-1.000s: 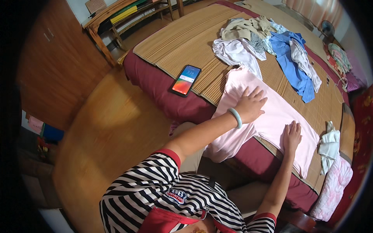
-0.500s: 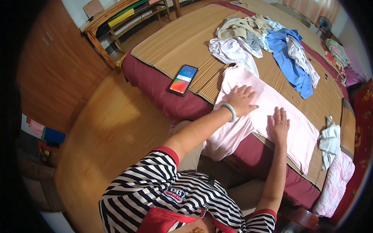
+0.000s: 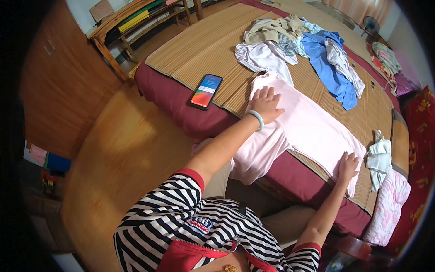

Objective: The recorder folds pieces of laundry on a bed and stacks them on a nearby chair.

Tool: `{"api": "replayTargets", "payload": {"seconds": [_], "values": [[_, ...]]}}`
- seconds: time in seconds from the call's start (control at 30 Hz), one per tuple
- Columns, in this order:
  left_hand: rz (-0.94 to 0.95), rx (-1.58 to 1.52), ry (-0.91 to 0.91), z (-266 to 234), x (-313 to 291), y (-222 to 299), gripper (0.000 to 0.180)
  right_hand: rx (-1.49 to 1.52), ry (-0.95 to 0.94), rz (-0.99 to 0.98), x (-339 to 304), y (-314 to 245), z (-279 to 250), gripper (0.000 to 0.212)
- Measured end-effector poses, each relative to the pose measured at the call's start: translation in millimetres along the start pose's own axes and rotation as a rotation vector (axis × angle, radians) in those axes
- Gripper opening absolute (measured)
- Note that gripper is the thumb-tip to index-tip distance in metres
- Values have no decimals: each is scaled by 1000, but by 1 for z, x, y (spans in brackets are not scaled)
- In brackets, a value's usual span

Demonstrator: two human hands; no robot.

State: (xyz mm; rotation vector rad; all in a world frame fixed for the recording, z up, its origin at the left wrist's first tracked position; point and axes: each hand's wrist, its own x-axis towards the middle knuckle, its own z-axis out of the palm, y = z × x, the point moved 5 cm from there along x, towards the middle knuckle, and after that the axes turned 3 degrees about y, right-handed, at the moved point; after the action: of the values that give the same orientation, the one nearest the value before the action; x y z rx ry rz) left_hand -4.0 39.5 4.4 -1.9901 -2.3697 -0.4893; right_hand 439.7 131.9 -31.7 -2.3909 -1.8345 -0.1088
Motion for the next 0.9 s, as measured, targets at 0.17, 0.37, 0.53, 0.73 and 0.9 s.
{"api": "replayTargets", "payload": {"seconds": [0.17,0.37,0.53,0.73,0.9], "values": [[171,-81,-35,3,-15,53,68,158,119,-359,-23,-82,-4,61],[253,-74,-200,-14,-28,59,69,345,-17,-929,-120,-196,-40,57],[108,32,-119,1,-3,18,70,300,23,-717,-72,-162,-29,58],[-4,21,37,5,12,-24,70,177,34,-282,-9,-52,-8,64],[-83,38,-35,-5,10,-28,73,73,152,-132,-1,8,-5,58]]}}
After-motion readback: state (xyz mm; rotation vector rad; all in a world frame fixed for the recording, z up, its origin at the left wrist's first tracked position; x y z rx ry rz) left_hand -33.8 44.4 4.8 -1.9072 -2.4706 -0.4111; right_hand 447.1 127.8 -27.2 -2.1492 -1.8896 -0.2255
